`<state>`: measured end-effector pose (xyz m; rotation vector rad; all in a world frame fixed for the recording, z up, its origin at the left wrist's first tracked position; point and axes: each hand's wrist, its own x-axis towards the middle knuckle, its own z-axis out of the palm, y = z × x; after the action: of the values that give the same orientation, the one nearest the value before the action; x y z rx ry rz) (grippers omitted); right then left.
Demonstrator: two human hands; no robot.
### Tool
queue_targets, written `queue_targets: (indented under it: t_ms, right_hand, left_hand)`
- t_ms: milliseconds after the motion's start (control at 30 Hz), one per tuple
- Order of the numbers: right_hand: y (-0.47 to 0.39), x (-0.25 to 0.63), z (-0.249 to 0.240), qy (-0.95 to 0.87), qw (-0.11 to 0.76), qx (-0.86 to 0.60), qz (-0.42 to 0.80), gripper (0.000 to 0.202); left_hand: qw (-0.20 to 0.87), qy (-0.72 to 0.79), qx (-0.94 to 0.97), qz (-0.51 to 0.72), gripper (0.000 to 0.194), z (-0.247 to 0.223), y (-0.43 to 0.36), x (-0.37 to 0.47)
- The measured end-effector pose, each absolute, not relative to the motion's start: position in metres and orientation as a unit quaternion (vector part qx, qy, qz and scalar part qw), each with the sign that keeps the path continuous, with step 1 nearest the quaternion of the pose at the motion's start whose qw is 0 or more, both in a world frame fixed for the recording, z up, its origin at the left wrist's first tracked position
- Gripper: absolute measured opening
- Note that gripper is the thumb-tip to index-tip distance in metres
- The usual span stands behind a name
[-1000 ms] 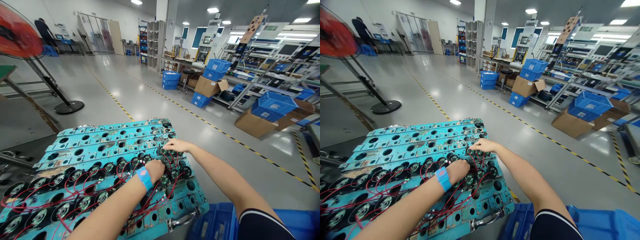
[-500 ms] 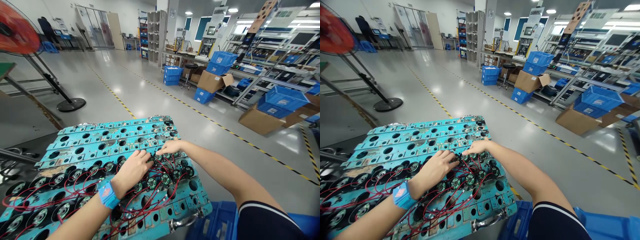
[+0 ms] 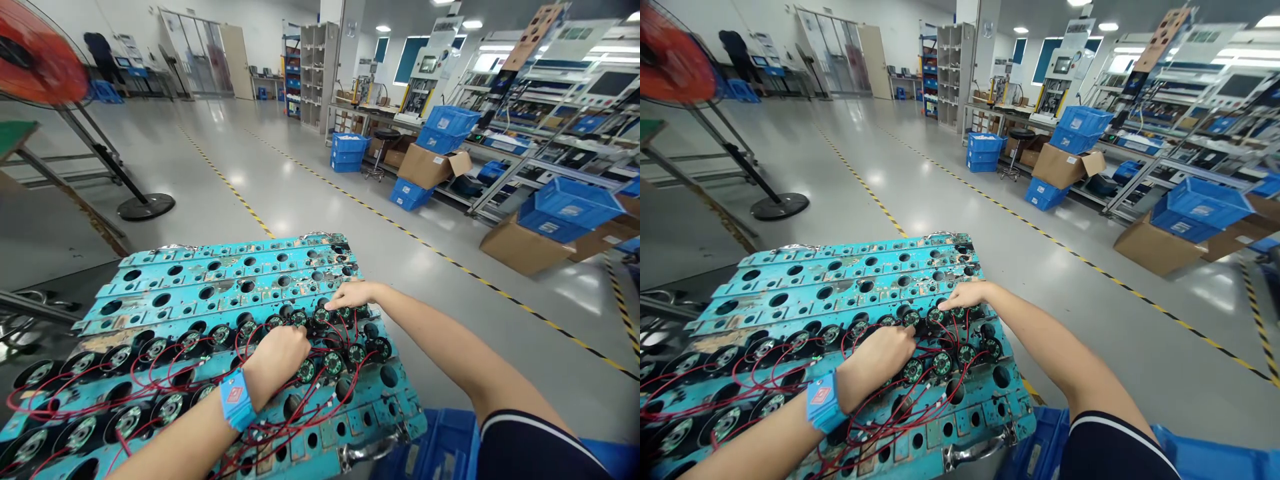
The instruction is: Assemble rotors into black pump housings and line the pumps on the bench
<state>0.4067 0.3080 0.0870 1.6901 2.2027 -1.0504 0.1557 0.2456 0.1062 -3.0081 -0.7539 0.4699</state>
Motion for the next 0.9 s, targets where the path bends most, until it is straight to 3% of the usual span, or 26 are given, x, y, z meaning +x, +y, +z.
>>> queue_targets:
  t_ms: [200, 333, 467, 567, 667, 767, 900]
  right_hand:
    - [0.301, 0.416, 0.065, 0.754, 0.006, 0.549, -0.36, 0.06]
    - [0.291, 0.422, 0.059, 0.74, -0.071, 0.596, -0.303, 0.053]
    - [0.266, 0.436, 0.074, 0.696, -0.141, 0.667, -0.226, 0.063]
    - [0.238, 0.446, 0.089, 0.683, -0.119, 0.674, -0.254, 0.069]
    - [0.213, 0.444, 0.093, 0.689, -0.057, 0.671, -0.268, 0.055]
    - [0.199, 0.435, 0.088, 0.677, -0.023, 0.708, -0.2, 0.041]
    - [0.187, 0.426, 0.092, 0.66, -0.021, 0.739, -0.137, 0.05]
  left_hand:
    - [-0.037, -0.32, -0.922, 0.215, 0.012, 0.102, 0.245, 0.172]
    - [-0.065, -0.331, -0.914, 0.224, 0.015, 0.102, 0.25, 0.172]
    - [-0.084, -0.328, -0.916, 0.217, 0.015, 0.102, 0.256, 0.168]
    - [-0.087, -0.33, -0.917, 0.207, 0.013, 0.1, 0.257, 0.167]
    - [-0.085, -0.332, -0.919, 0.196, 0.013, 0.096, 0.255, 0.167]
    - [-0.079, -0.336, -0.921, 0.181, 0.01, 0.097, 0.251, 0.168]
    - [-0.083, -0.336, -0.928, 0.138, 0.018, 0.122, 0.245, 0.151]
